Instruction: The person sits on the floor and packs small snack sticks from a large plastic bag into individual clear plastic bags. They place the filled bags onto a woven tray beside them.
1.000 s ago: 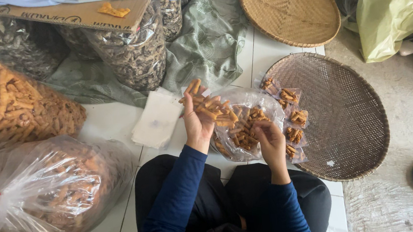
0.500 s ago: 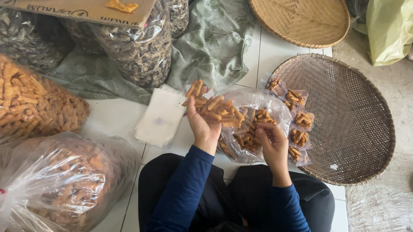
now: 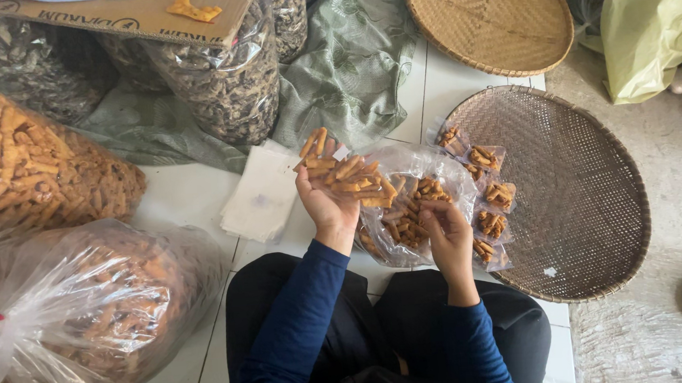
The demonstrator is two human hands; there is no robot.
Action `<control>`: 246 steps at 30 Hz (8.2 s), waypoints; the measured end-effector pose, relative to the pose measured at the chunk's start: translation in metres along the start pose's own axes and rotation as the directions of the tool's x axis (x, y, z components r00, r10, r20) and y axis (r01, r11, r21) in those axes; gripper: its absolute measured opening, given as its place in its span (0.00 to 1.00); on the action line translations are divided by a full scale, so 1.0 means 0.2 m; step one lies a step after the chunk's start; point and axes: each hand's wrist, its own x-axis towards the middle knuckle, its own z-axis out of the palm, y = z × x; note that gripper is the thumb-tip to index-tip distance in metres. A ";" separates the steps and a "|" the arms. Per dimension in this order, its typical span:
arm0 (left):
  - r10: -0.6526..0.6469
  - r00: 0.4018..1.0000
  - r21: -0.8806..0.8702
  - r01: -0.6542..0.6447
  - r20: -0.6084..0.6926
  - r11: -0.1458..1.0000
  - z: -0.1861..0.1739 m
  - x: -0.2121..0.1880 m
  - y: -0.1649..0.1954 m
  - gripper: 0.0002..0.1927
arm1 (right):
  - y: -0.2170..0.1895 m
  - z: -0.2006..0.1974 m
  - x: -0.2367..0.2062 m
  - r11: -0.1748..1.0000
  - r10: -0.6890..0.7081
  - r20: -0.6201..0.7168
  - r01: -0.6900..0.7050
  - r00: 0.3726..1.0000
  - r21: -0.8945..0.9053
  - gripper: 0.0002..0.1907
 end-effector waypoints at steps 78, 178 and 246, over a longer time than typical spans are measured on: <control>-0.006 0.988 0.016 0.004 0.156 1.000 0.00 -0.02 0.00 0.33 | 0.01 0.00 0.00 0.999 -0.018 0.006 0.018 1.000 -0.047 0.09; -0.054 0.984 -0.247 0.096 0.172 0.964 -0.15 0.13 0.08 0.31 | 0.20 0.19 0.50 0.477 -0.180 0.756 0.728 0.629 -0.492 0.12; -0.095 0.957 -0.237 0.162 0.273 0.958 -0.03 0.05 0.14 0.23 | -0.11 0.07 0.44 0.551 0.093 0.724 0.571 0.683 -0.609 0.10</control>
